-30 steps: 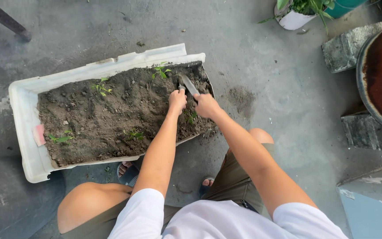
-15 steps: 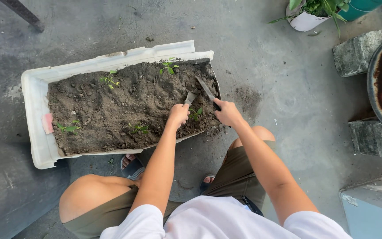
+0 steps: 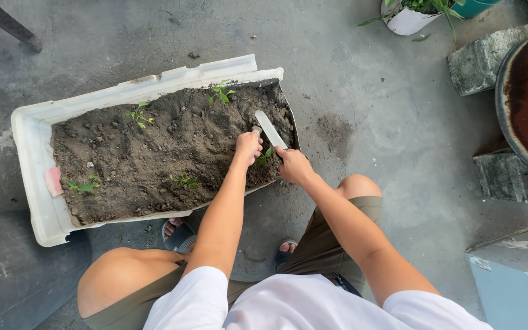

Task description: Using small shovels/trowels to dig and plant seedlings in a soil-filled plastic container on a balcony.

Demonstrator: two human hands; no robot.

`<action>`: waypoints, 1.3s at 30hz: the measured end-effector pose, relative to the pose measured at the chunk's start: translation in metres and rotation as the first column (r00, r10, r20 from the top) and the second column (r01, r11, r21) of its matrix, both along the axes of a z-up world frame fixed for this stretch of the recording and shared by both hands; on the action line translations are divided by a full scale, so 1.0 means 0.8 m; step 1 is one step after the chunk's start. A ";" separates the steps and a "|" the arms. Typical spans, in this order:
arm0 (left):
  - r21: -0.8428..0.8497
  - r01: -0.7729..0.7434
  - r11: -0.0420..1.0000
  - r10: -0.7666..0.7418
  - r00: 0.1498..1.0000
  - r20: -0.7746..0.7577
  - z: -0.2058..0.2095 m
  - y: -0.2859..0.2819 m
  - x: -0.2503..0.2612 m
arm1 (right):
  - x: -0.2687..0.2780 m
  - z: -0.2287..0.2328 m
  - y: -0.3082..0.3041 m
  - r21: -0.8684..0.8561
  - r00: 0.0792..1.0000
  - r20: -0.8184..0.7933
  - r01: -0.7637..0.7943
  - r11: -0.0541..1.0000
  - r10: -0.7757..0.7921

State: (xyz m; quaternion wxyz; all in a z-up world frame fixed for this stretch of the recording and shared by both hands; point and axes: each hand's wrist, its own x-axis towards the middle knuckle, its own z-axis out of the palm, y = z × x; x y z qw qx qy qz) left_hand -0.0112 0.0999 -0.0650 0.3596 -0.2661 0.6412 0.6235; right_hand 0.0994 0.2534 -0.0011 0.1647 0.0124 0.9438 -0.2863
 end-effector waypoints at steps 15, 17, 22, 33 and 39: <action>-0.054 0.071 0.996 -0.069 0.997 0.046 0.026 -0.035 0.024 | -0.033 0.098 0.035 0.115 0.958 0.277 -0.110 0.987 0.075; -0.048 0.038 0.998 -0.035 0.998 0.056 0.044 -0.057 0.038 | -0.044 0.103 0.052 0.083 0.961 0.266 -0.096 0.992 0.071; -0.078 -0.001 0.997 0.002 1.000 0.019 0.045 -0.061 0.036 | -0.107 0.081 0.056 0.057 0.988 0.152 -0.021 0.998 0.012; -0.218 0.017 0.976 -0.056 0.983 -0.176 -0.008 -0.020 -0.025 | -0.076 0.015 -0.002 0.071 0.984 0.158 -0.093 0.993 0.081; -0.312 0.122 0.942 -0.159 0.983 -0.096 0.026 -0.028 -0.025 | -0.064 0.111 0.012 -0.011 0.917 0.398 0.016 1.000 -0.010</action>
